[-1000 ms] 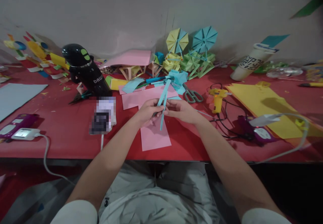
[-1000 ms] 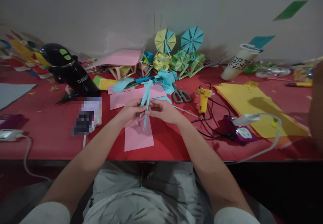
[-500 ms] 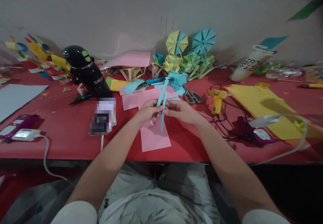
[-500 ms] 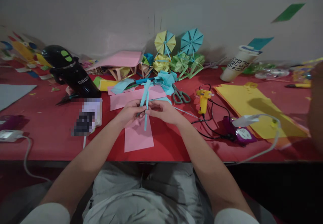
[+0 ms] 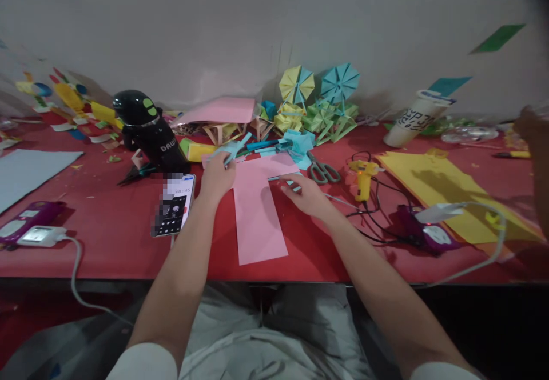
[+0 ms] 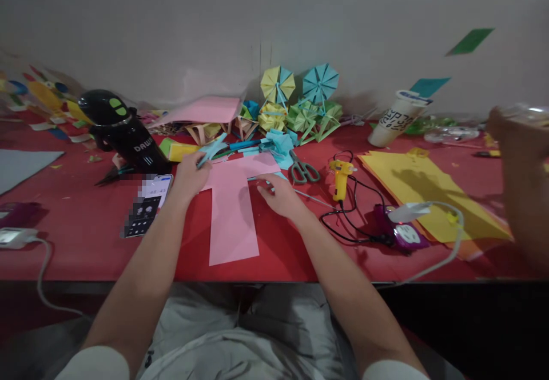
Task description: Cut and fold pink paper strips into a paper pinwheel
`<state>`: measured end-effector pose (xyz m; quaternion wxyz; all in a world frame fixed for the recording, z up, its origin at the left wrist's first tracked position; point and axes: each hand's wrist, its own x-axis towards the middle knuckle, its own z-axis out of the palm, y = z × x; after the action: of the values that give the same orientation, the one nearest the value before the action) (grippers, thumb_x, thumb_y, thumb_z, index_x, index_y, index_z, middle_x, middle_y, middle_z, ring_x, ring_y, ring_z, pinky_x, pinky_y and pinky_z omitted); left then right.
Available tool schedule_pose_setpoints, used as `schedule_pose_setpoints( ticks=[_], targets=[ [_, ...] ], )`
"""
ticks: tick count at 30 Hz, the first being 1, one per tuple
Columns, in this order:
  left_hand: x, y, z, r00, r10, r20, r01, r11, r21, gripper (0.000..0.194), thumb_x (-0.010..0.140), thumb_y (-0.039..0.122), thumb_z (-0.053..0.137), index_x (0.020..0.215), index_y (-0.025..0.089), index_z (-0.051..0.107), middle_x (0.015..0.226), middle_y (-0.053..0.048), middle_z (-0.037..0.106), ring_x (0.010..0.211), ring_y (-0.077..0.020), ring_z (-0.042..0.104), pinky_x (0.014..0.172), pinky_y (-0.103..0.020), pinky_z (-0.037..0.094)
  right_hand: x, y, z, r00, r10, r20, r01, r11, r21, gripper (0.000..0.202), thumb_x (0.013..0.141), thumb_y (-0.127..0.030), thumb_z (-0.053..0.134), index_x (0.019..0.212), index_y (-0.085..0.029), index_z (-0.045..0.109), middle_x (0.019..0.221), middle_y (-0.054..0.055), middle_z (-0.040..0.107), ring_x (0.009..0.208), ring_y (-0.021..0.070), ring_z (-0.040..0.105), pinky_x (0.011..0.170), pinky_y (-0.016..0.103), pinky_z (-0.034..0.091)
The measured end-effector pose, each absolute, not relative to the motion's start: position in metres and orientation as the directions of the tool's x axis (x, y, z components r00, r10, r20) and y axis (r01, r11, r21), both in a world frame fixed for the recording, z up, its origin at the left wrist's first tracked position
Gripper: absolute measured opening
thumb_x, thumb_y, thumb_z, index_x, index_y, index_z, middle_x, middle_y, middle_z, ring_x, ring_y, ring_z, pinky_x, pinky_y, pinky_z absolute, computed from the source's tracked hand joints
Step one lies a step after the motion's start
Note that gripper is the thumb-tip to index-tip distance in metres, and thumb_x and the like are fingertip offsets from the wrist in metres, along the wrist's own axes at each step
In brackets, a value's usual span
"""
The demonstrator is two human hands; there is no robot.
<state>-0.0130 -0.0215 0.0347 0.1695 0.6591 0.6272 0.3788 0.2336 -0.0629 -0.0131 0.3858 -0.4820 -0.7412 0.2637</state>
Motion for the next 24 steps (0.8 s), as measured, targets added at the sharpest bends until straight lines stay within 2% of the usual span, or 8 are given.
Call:
schedule_pose_setpoints(
  ticks=[2,5,9,12,15,19,24],
  targets=[
    [-0.017,-0.013,0.036,-0.075,0.956,0.284,0.722,-0.144,0.676,0.021,0.085,0.021,0.052,0.096,0.018,0.069,0.096,-0.009,0.069,0.095,-0.0265,0.062,0.087,-0.037,0.045,0.236,-0.056,-0.019,-0.208,0.903,0.376,0.607,0.421,-0.675,0.031,0.089,-0.024,0.052,0.116,-0.019,0.068,0.115,0.012,0.07,0.093,0.0224,0.067,0.088,0.041,0.055],
    [-0.015,-0.001,0.037,-0.068,0.962,0.264,0.73,-0.133,0.671,0.023,0.085,0.019,0.051,0.1,0.018,0.069,0.102,-0.012,0.07,0.1,-0.0288,0.063,0.092,-0.04,0.046,0.236,-0.046,-0.019,-0.261,0.877,0.404,0.735,0.452,-0.505,0.039,0.088,-0.015,0.048,0.123,-0.016,0.065,0.128,0.015,0.065,0.119,0.0277,0.06,0.104,0.048,0.047],
    [-0.01,0.01,0.033,-0.066,0.964,0.256,0.765,-0.116,0.634,0.029,0.084,0.016,0.052,0.108,0.016,0.068,0.114,-0.015,0.069,0.111,-0.0313,0.061,0.098,-0.043,0.044,0.228,-0.034,-0.009,-0.408,0.875,0.262,0.83,0.475,-0.294,0.051,0.087,-0.008,0.048,0.137,-0.015,0.056,0.149,0.015,0.05,0.138,0.0291,0.046,0.113,0.05,0.036],
    [-0.011,0.015,0.024,-0.065,0.955,0.289,0.775,-0.134,0.617,0.031,0.083,0.015,0.052,0.11,0.016,0.067,0.117,-0.014,0.068,0.115,-0.0306,0.06,0.102,-0.044,0.043,0.223,-0.026,-0.003,-0.443,0.882,0.161,0.863,0.469,-0.188,0.054,0.086,-0.003,0.046,0.138,-0.016,0.056,0.144,0.014,0.056,0.133,0.0277,0.052,0.112,0.046,0.037],
    [-0.016,0.016,0.019,-0.077,0.947,0.313,0.771,-0.143,0.621,0.032,0.083,0.015,0.052,0.112,0.016,0.067,0.118,-0.013,0.068,0.117,-0.0289,0.059,0.105,-0.042,0.041,0.222,-0.02,-0.001,-0.422,0.895,0.141,0.888,0.44,-0.131,0.048,0.089,-0.005,0.044,0.132,-0.016,0.062,0.127,0.015,0.068,0.117,0.0269,0.063,0.101,0.038,0.044],
    [-0.016,0.01,0.024,-0.126,0.934,0.336,0.736,-0.139,0.663,0.033,0.083,0.014,0.051,0.113,0.014,0.066,0.118,-0.013,0.068,0.115,-0.0274,0.06,0.106,-0.04,0.041,0.223,-0.013,-0.001,-0.396,0.894,0.212,0.9,0.423,-0.102,0.04,0.091,-0.01,0.045,0.121,-0.016,0.07,0.117,0.014,0.073,0.11,0.0274,0.065,0.095,0.038,0.044],
    [-0.012,0.004,0.032,-0.119,0.915,0.385,0.683,-0.206,0.7,0.031,0.085,0.016,0.049,0.111,0.015,0.066,0.114,-0.012,0.068,0.111,-0.0281,0.062,0.101,-0.041,0.044,0.232,-0.014,0.009,-0.234,0.865,0.444,0.91,0.356,-0.215,0.033,0.09,-0.014,0.048,0.111,-0.019,0.073,0.112,0.011,0.074,0.109,0.0286,0.062,0.093,0.041,0.043]
  ],
)
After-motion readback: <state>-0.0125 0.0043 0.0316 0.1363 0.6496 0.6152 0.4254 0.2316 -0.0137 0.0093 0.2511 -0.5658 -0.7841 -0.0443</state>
